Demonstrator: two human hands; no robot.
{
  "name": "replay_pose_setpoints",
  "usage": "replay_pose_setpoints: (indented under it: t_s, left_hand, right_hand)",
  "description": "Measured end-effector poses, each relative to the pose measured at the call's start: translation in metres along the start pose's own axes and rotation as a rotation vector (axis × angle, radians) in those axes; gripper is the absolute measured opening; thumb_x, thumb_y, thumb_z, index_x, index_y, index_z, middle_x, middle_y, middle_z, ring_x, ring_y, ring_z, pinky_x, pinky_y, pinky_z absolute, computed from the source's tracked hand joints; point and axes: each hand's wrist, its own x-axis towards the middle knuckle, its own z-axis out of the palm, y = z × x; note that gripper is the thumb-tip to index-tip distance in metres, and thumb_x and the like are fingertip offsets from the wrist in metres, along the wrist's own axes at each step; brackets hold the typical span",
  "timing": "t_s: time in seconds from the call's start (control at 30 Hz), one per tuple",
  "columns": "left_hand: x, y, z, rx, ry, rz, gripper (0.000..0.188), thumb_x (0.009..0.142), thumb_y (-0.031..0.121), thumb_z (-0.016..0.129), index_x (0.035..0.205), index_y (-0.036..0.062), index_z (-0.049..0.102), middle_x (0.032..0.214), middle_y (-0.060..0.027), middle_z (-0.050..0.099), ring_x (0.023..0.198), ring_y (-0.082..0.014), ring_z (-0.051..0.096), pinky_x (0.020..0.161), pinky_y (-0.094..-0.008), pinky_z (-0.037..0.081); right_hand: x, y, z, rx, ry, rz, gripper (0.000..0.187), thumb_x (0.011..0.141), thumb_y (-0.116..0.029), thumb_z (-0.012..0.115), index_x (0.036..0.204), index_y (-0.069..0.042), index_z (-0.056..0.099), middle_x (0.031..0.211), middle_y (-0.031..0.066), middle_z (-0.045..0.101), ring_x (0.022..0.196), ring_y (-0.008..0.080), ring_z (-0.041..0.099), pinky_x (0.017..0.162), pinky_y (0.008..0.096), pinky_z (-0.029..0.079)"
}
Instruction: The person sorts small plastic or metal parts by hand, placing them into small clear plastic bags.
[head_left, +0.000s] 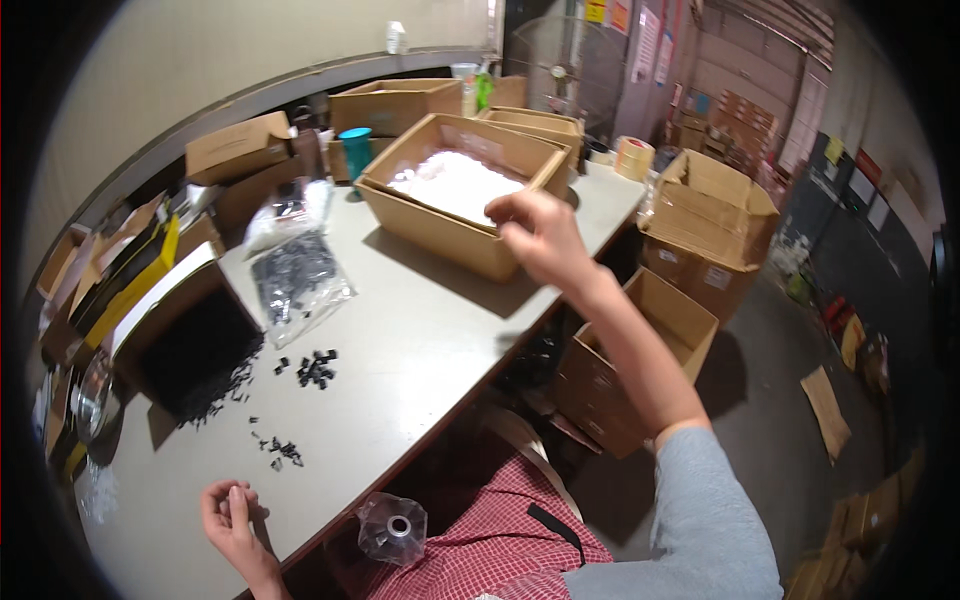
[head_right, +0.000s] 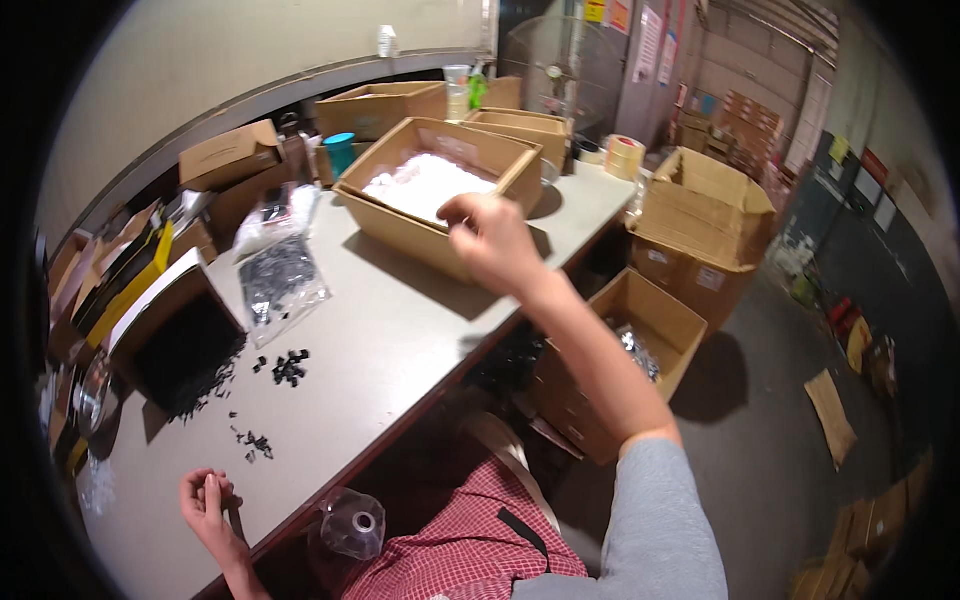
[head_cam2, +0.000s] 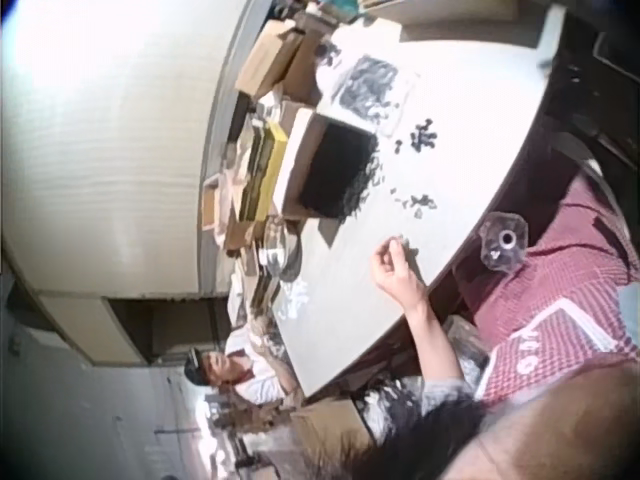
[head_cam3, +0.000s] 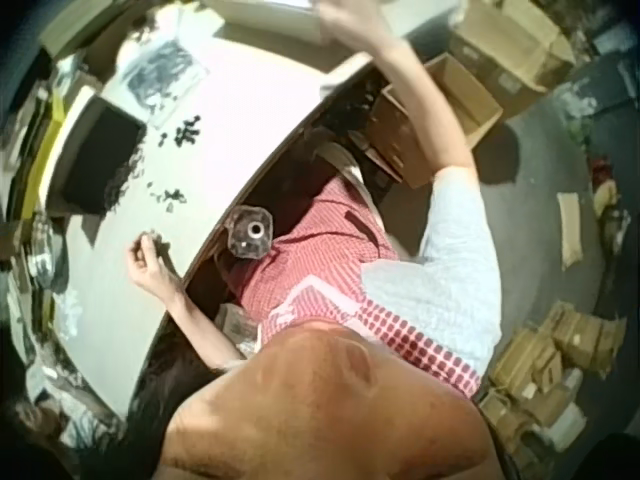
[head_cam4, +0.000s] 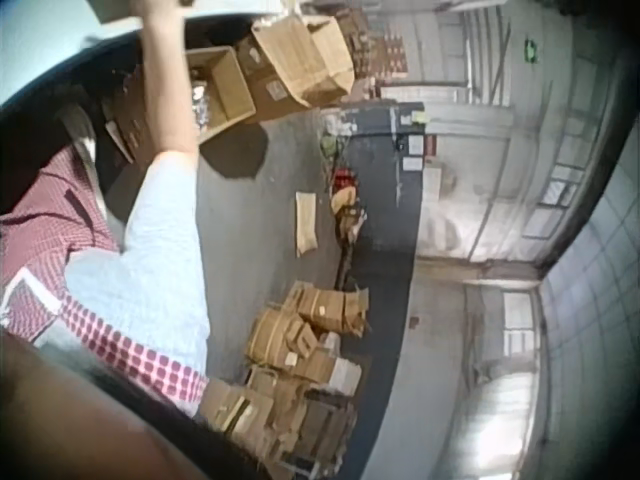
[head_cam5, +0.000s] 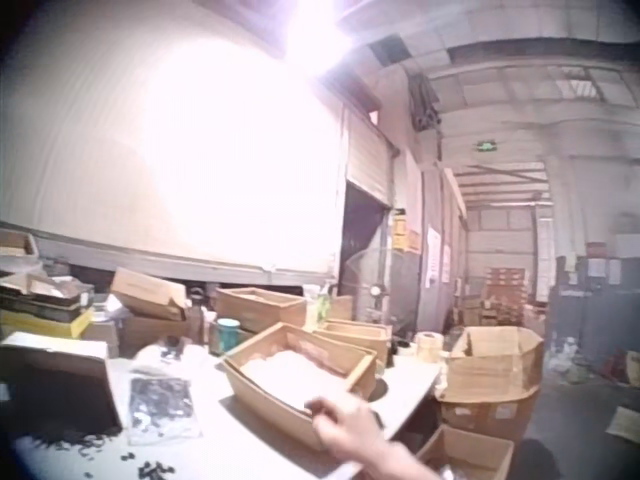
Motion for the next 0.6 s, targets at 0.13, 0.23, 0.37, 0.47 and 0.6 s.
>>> replay_pose_setpoints:
  t_s: [0.13,0.23,0.37,0.47,0.6]
  left_hand:
    - [0.0,0.005,0.003,0.13,0.076,0.068,0.01,0.107,0.015,0.064,0.112,0.0069,0.063,0.095,-0.0023,0.067,0.081,-0.0078,0.061,0.066,-0.0249,0.05]
    - [0.002,0.009,0.012,0.066,0.076,0.012,0.009,0.107,0.012,0.063,0.113,0.0062,0.063,0.093,-0.0018,0.067,0.082,-0.008,0.063,0.068,-0.0253,0.053]
    - [0.003,0.021,0.023,0.05,0.065,-0.039,0.013,0.106,0.007,0.061,0.119,0.0043,0.06,0.092,-0.0033,0.068,0.083,-0.0094,0.065,0.069,-0.0259,0.055]
    - [0.002,0.022,0.019,0.073,0.097,-0.022,0.017,0.105,0.007,0.061,0.122,0.0034,0.059,0.092,-0.0043,0.069,0.081,-0.0099,0.065,0.069,-0.0257,0.054]
    - [-0.004,0.022,0.01,0.161,0.207,0.034,0.023,0.103,0.007,0.063,0.125,0.0003,0.059,0.097,-0.0094,0.075,0.076,-0.0111,0.069,0.07,-0.0269,0.055]
  right_hand:
    - [0.112,0.093,0.029,-0.529,-0.127,-0.036,0.029,0.081,-0.003,0.063,0.107,0.003,0.075,0.108,0.025,0.073,0.103,0.0402,0.073,0.092,0.0466,0.058]
    - [0.164,0.136,0.038,-0.713,-0.462,0.448,0.035,0.087,-0.013,0.064,0.116,0.004,0.076,0.124,0.0309,0.072,0.12,0.0438,0.069,0.104,0.05,0.055]
    - [0.181,0.168,0.045,-0.684,-0.344,0.534,0.038,0.089,-0.019,0.069,0.119,0.003,0.075,0.123,0.0289,0.073,0.12,0.043,0.071,0.102,0.0504,0.057]
    - [0.191,0.172,0.065,-0.927,-0.137,0.174,0.031,0.092,-0.027,0.072,0.102,0.001,0.077,0.11,0.0245,0.077,0.108,0.0393,0.075,0.091,0.0493,0.061]
    - [0.207,0.144,0.097,-1.061,0.126,-0.309,0.059,0.096,-0.06,0.067,0.097,-0.002,0.076,0.091,0.0171,0.073,0.083,0.0364,0.073,0.071,0.0471,0.058]
